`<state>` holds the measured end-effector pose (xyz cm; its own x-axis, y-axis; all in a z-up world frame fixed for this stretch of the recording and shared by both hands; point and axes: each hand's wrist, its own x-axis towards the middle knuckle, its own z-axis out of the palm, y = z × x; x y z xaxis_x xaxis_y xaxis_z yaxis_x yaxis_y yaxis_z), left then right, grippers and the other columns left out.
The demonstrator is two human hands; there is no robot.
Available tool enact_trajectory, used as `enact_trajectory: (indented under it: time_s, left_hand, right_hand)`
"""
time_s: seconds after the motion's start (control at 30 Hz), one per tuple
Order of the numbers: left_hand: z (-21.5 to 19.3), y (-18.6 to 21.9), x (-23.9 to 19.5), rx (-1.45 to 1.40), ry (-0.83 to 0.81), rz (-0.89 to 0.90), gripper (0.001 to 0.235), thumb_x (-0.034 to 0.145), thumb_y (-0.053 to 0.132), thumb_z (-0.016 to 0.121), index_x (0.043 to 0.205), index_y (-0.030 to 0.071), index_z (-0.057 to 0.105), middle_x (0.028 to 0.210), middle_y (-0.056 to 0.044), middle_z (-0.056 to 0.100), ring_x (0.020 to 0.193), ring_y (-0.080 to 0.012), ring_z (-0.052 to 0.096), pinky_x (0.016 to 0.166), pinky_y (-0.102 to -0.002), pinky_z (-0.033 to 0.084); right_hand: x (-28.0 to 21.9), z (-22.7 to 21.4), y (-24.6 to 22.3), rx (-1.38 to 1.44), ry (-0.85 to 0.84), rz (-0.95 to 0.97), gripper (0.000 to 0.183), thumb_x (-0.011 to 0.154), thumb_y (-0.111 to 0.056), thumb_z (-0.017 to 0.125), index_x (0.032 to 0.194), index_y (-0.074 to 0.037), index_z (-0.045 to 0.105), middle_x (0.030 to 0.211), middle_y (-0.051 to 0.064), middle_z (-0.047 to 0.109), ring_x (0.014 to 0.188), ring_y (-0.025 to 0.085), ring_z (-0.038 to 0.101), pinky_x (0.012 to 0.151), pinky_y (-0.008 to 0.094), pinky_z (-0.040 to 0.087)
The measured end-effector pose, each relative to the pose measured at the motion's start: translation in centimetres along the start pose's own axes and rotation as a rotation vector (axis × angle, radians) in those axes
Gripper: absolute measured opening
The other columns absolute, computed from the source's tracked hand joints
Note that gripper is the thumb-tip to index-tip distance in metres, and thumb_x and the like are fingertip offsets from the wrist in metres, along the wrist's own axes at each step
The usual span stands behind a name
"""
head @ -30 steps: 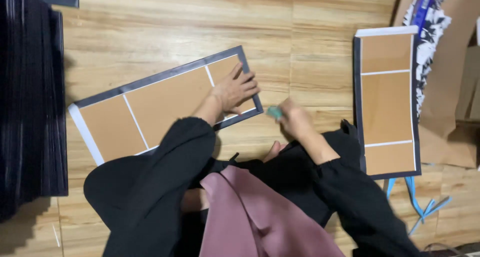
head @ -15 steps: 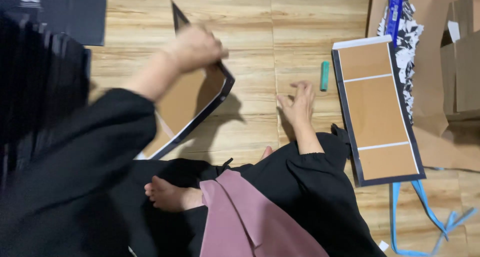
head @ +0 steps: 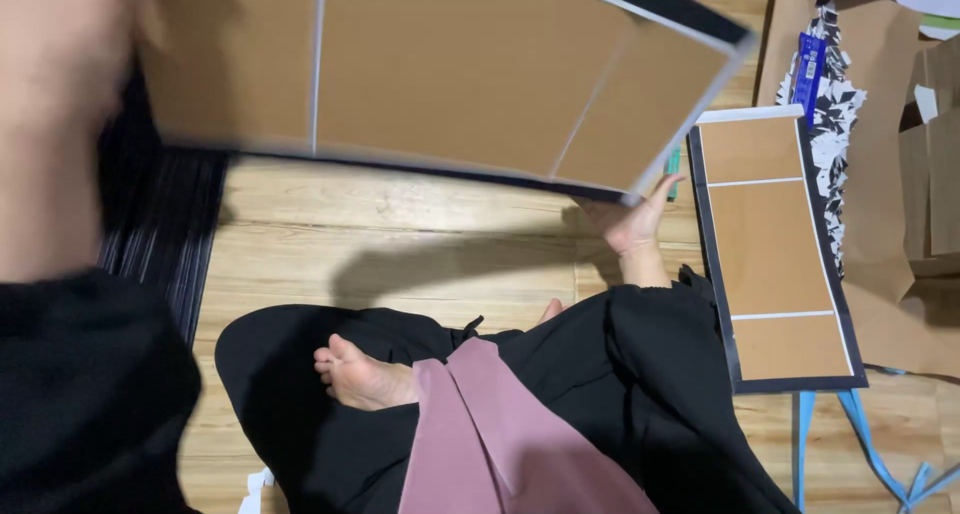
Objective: Applying adhesive to cardboard panels and folding the edges to assemble folder covers
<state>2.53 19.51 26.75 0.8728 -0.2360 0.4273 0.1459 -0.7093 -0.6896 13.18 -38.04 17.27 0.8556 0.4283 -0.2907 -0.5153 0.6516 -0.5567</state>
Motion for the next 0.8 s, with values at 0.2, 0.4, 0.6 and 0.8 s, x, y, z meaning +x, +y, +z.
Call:
enact_trajectory:
  time_s: [0.2, 0.4, 0.6, 0.8]
  left_hand:
    - [-5.8, 8.3, -4.6, -1.491, -0.293, -0.986, 0.022, 0.086, 0.031, 0.072, 0.093, 0.015, 0.059, 0.083, 0.005, 0.057, 0.074, -0.0047, 0.052, 0.058, -0.025, 0.042]
    - [3.7, 16.9, -14.9, -0.761, -0.887, -1.146, 0.068, 0.056, 0.049, 0.084, 0.106, 0.017, 0.048, 0.091, -0.006, 0.060, 0.084, -0.0333, 0.062, 0.065, -0.052, 0.049]
    - [-10.6, 20.5, 0.1, -0.688, -0.119, -0.796, 0.046, 0.075, 0.010, 0.074, 0.116, -0.001, 0.056, 0.109, -0.023, 0.054, 0.098, -0.0392, 0.052, 0.091, -0.044, 0.029]
    - [-8.3, 33.4, 6.6, -1.266, -0.526, 0.286, 0.111, 0.049, 0.020, 0.085, 0.138, 0.032, 0.019, 0.139, 0.002, 0.037, 0.117, -0.0262, 0.048, 0.083, -0.045, 0.052]
  right_hand:
    - [3.3, -4.4, 4.7, -0.094, 0.059, 0.175, 0.075, 0.067, -0.054, 0.045, 0.130, -0.015, 0.027, 0.125, 0.011, 0.028, 0.109, 0.032, 0.028, 0.088, 0.050, 0.036]
    - [4.3, -4.6, 11.4, -0.791, 0.210, 0.189, 0.039, 0.067, -0.023, 0.082, 0.094, -0.005, 0.062, 0.062, 0.005, 0.061, 0.050, 0.015, 0.059, 0.040, 0.023, 0.046]
    - [4.1, -0.6, 12.4, -1.835, 0.282, 0.064, 0.062, 0.062, -0.025, 0.079, 0.116, -0.019, 0.050, 0.109, 0.006, 0.058, 0.106, 0.028, 0.055, 0.086, 0.042, 0.045]
    - [2.6, 5.4, 11.3, -2.137, 0.011, -0.085, 0.059, 0.073, -0.009, 0.067, 0.126, 0.001, 0.043, 0.107, 0.019, 0.051, 0.097, 0.040, 0.056, 0.077, 0.046, 0.049]
